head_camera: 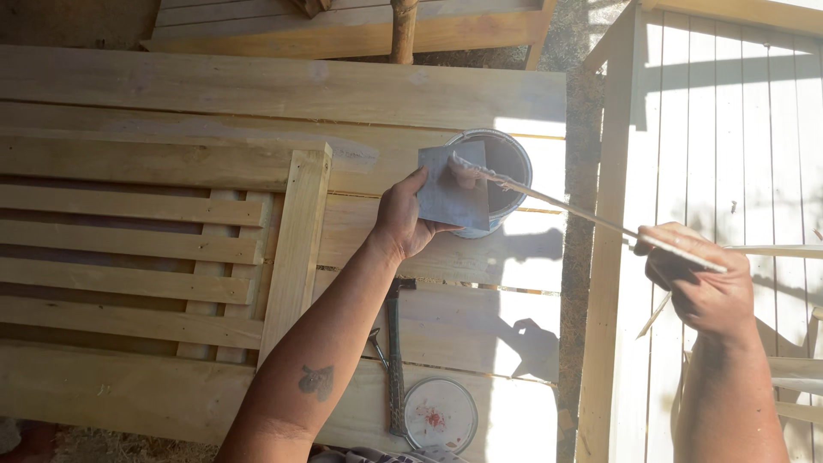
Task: The person sands wooden slats of a headboard by hand with sandpaper and applies pink wood filler to gaps using a scraper.
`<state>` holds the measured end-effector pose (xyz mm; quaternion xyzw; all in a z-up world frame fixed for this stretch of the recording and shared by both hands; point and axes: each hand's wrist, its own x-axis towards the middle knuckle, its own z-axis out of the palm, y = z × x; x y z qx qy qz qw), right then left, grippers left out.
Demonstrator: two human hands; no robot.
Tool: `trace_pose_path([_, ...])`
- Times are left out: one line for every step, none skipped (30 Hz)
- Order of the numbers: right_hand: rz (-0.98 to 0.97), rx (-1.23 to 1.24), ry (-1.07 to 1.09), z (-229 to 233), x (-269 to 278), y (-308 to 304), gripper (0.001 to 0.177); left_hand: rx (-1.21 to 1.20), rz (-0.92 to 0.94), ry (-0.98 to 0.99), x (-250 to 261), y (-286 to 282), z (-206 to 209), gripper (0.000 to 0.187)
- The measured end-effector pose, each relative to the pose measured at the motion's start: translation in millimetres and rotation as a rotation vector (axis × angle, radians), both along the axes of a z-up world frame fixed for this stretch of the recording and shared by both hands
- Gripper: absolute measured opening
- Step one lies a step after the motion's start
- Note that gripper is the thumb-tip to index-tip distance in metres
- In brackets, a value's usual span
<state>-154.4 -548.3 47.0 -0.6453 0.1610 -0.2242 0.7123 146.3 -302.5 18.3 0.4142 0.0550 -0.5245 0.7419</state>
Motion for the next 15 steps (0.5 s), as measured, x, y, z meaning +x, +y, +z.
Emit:
trace_pose_path([0.083, -0.141, 0.012, -1, -3, 2, 0.034, -0.030, -0.004, 0.014, 3, 5, 1, 0.056])
trace_pose_path([0.160, -0.287, 0.019, -2, -4, 4, 0.040, -0.080, -0.001, 0.037, 6, 9, 1, 0.056])
trace_pose_path([0.162, -0.335, 0.019, -6, -3, 4, 0.044, -0.129, 0.002, 0.060, 10, 13, 1, 0.055])
trace_pose_path([0.161, -0.383, 0.026, -9, -4, 4, 0.048, -0.179, 0.002, 0.089, 10, 15, 1, 0.054])
trace_pose_path([0.160, -0.431, 0.033, -13, -6, 3, 0.051, -0.191, 0.021, 0.112, 10, 18, 0, 0.053])
trace_pose_path([0.132, -0.479, 0.046, -17, -7, 0, 0.055, -0.205, 0.042, 0.133, 10, 21, 0, 0.053])
trace_pose_path([0.104, -0.526, 0.060, -21, -8, -3, 0.059, -0.219, 0.063, 0.154, 9, 23, 0, 0.052])
trace_pose_path([0.079, -0.576, 0.073, -23, -10, -6, 0.063, -0.228, 0.091, 0.178, 8, 24, -1, 0.051])
trace_pose_path([0.072, -0.587, 0.079, -23, -12, -8, 0.060, -0.238, 0.120, 0.201, 6, 24, -1, 0.049])
trace_pose_path([0.067, -0.598, 0.088, -21, -16, -10, 0.056, -0.247, 0.149, 0.228, 3, 24, -2, 0.048])
trace_pose_path([0.061, -0.609, 0.096, -19, -19, -12, 0.053, -0.252, 0.164, 0.245, 0, 25, -4, 0.048])
trace_pose_path([0.066, -0.600, 0.085, -17, -20, -14, 0.054, -0.260, 0.179, 0.259, -1, 24, -4, 0.047])
trace_pose_path([0.071, -0.591, 0.074, -14, -22, -18, 0.055, -0.268, 0.194, 0.272, -2, 24, -4, 0.047])
trace_pose_path([0.078, -0.581, 0.066, -11, -26, -22, 0.056, -0.266, 0.203, 0.266, -3, 25, -5, 0.047])
trace_pose_path([0.073, -0.571, 0.045, -8, -30, -26, 0.051, -0.265, 0.212, 0.260, -2, 25, -6, 0.046])
